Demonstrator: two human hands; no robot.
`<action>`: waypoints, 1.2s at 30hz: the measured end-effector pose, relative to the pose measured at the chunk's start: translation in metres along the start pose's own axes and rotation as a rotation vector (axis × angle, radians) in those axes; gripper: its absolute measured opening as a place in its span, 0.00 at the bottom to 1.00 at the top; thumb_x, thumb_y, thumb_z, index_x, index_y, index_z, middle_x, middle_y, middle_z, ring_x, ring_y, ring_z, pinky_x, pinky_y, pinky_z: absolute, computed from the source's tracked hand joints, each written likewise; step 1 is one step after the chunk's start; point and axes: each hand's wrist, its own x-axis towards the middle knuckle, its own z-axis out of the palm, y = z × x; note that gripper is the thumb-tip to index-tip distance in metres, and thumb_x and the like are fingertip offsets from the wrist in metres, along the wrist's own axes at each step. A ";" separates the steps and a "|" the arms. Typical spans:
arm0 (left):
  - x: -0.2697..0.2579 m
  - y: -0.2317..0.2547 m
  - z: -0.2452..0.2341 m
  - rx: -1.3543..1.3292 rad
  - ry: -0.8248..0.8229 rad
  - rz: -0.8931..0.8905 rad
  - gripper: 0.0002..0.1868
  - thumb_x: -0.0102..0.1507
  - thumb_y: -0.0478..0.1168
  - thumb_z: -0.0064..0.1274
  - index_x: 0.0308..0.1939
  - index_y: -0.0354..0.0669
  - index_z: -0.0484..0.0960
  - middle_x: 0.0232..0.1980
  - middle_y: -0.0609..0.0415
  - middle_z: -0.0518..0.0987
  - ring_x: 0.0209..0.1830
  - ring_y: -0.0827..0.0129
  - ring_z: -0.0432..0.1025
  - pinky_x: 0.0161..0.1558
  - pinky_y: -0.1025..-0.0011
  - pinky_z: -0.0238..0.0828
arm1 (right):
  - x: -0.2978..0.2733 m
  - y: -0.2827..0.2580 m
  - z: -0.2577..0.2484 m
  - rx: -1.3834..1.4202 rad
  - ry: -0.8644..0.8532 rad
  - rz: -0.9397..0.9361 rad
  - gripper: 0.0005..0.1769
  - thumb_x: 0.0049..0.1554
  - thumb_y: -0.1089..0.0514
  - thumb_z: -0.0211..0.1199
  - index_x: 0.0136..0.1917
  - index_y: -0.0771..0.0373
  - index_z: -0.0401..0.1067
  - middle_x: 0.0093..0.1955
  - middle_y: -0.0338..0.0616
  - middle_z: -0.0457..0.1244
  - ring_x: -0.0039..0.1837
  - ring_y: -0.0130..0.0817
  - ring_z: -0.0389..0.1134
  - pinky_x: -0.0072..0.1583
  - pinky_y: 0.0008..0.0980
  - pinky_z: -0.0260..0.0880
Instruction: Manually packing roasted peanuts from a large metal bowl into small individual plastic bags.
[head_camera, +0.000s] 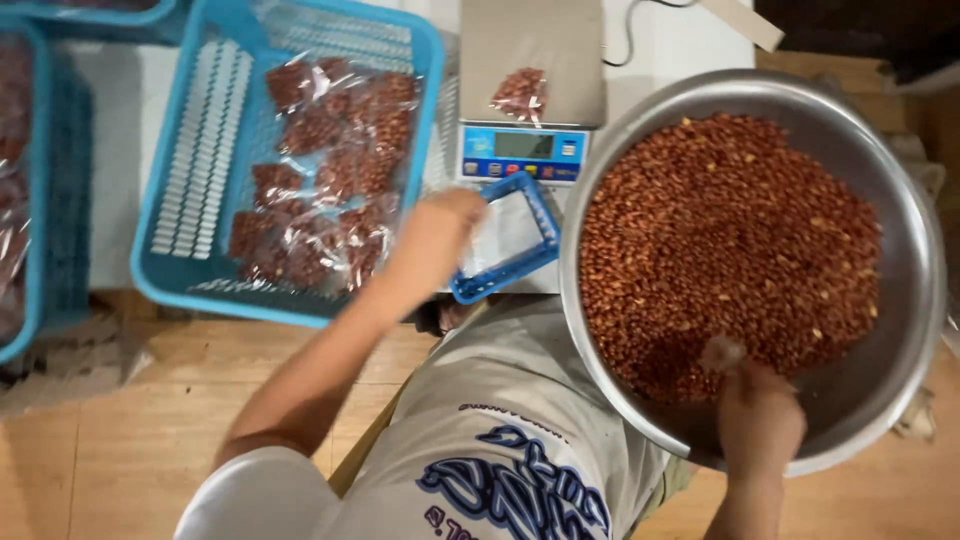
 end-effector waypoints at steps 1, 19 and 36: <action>-0.004 -0.010 0.028 -0.010 -0.011 0.013 0.09 0.58 0.30 0.46 0.39 0.34 0.80 0.46 0.43 0.81 0.42 0.47 0.75 0.47 0.58 0.69 | -0.003 -0.003 0.009 -0.004 0.004 0.019 0.13 0.63 0.56 0.60 0.57 0.61 0.81 0.47 0.55 0.71 0.43 0.58 0.71 0.45 0.48 0.70; 0.037 0.073 0.078 -1.151 0.026 -0.528 0.08 0.57 0.32 0.66 0.40 0.39 0.88 0.32 0.47 0.86 0.35 0.72 0.81 0.45 0.74 0.80 | 0.012 -0.097 -0.016 1.578 -0.202 0.343 0.09 0.60 0.64 0.63 0.51 0.73 0.75 0.42 0.51 0.68 0.40 0.40 0.71 0.40 0.32 0.69; 0.030 0.123 0.141 -1.164 -0.520 -0.276 0.17 0.58 0.37 0.69 0.51 0.39 0.87 0.49 0.45 0.87 0.53 0.60 0.80 0.61 0.61 0.74 | 0.027 -0.086 -0.051 0.466 0.565 -0.440 0.03 0.65 0.72 0.62 0.53 0.72 0.74 0.66 0.57 0.67 0.63 0.53 0.71 0.60 0.46 0.74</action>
